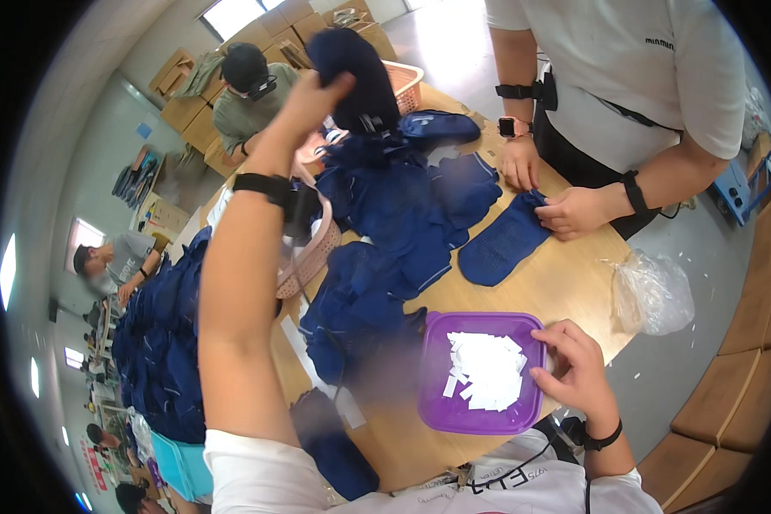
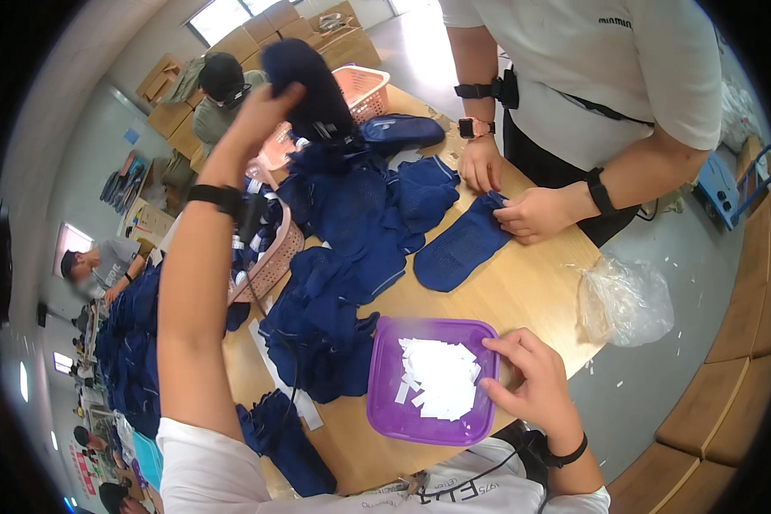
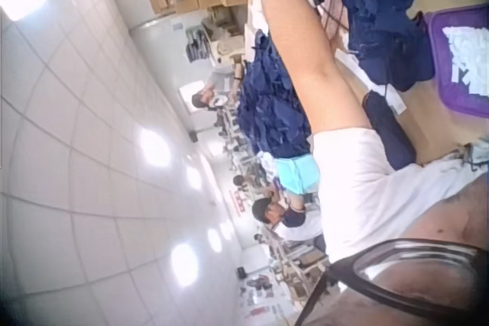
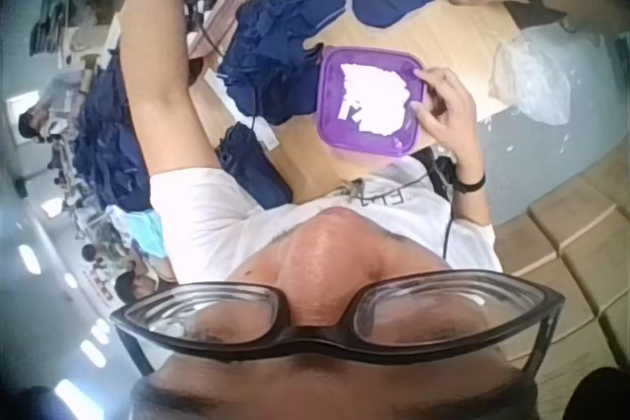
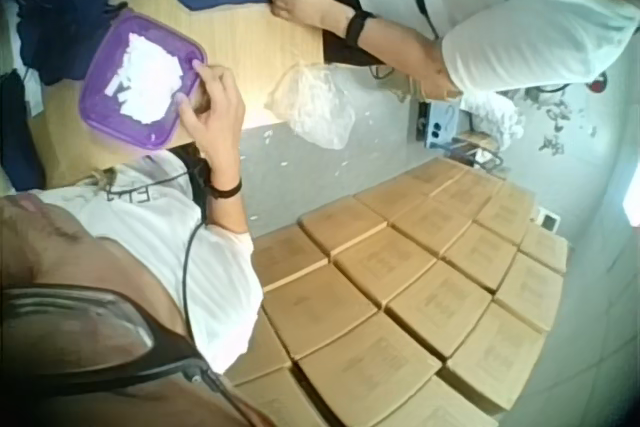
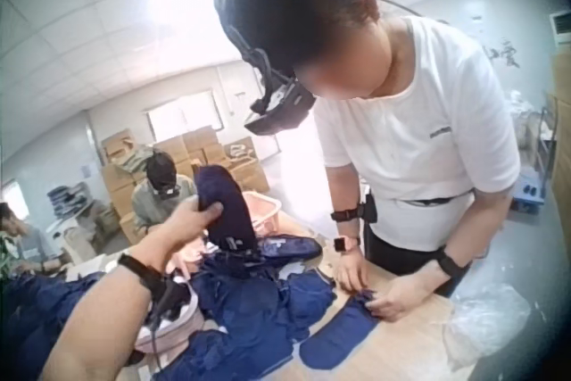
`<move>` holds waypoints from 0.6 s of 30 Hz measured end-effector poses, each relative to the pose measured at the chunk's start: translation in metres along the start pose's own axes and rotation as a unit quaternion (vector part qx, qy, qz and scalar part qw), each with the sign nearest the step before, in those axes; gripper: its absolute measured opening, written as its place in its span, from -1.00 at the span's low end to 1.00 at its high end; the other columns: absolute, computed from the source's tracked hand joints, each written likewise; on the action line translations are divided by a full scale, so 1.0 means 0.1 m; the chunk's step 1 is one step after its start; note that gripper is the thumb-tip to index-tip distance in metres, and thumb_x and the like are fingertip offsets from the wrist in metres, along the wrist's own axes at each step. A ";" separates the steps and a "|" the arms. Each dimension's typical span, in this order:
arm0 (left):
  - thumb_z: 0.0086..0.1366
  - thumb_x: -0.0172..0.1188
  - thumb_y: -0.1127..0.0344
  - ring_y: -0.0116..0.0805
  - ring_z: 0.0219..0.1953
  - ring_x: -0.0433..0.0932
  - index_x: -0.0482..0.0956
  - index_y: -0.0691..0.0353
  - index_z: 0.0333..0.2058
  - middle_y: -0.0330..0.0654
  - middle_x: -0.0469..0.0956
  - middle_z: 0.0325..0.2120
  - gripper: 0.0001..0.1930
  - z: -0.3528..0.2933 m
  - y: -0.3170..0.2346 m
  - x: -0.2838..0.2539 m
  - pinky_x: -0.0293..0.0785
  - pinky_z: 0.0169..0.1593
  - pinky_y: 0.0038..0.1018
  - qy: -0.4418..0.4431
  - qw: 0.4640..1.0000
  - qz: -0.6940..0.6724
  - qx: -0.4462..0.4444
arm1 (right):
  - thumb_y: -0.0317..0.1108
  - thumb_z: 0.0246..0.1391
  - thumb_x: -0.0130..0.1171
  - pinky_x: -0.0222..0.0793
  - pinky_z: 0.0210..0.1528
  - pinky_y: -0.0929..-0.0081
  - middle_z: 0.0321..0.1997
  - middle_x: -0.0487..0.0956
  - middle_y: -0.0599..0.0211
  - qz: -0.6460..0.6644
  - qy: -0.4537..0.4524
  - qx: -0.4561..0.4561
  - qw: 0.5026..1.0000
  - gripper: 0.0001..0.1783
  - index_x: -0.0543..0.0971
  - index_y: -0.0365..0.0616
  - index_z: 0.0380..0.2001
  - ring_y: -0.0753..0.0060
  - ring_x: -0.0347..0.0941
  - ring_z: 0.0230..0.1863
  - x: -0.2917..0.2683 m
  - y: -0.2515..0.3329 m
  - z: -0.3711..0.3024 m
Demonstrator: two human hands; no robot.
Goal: Applying labels and folding blue fabric components for shoe manufacturing.
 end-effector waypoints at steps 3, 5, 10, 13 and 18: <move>0.48 0.34 -0.04 -0.30 -0.07 0.63 0.67 0.34 0.12 -0.13 0.72 -0.04 -0.48 -0.41 -0.08 -0.94 0.54 0.01 -0.33 -0.184 0.981 -0.042 -0.045 | -0.33 -0.10 0.50 0.36 -0.42 0.51 -0.21 0.60 0.33 0.018 0.020 0.033 0.999 -0.46 0.72 -0.16 0.04 0.46 0.43 -0.49 0.13 -0.16 0.09; 0.52 0.32 0.06 -0.30 -0.06 0.63 0.65 0.35 0.14 -0.10 0.70 -0.01 -0.54 -0.88 -0.18 -1.84 0.54 -0.02 -0.33 -0.242 0.966 0.026 -0.092 | -0.43 -0.08 0.44 0.29 -0.44 0.55 -0.25 0.58 0.34 0.014 -0.008 0.074 0.997 -0.50 0.72 -0.20 0.03 0.55 0.39 -0.49 0.14 -0.22 -0.03; 0.45 0.34 0.33 -0.26 0.15 0.62 0.57 0.40 0.27 -0.06 0.68 0.10 -0.51 -3.64 -1.47 -2.74 0.53 0.19 -0.38 -0.199 0.806 0.530 0.172 | -0.67 0.02 0.21 0.15 -0.44 0.64 -0.29 0.50 0.42 0.025 0.005 0.073 0.997 -0.57 0.70 -0.26 0.01 0.67 0.27 -0.47 0.19 -0.21 -0.19; 0.37 0.38 0.37 -0.15 0.11 0.71 0.58 0.39 0.25 -0.01 0.72 0.05 -0.50 -5.23 -1.19 -2.49 0.53 0.25 -0.32 -0.363 0.853 0.346 -0.142 | -0.75 0.07 0.08 0.20 -0.31 0.69 -0.22 0.48 0.47 0.019 -0.040 0.101 0.994 -0.55 0.69 -0.28 0.02 0.71 0.29 -0.32 0.18 -0.38 -0.17; 0.25 0.53 0.30 0.10 0.09 0.70 0.58 0.45 0.17 0.13 0.69 0.10 -0.43 -6.28 -0.38 -2.00 0.55 0.22 -0.22 -0.331 0.789 0.426 -0.292 | -0.72 0.24 0.00 0.48 0.09 0.55 0.13 0.67 0.22 -0.030 -0.086 0.037 0.995 -0.55 0.63 -0.37 0.15 0.50 0.59 0.05 -0.35 -0.94 0.12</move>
Point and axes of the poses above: each hand's wrist, its own z-axis towards the middle knuckle, its own x-axis out of the palm, y = z × x, the point moved 6 cm from there along z, towards the middle knuckle
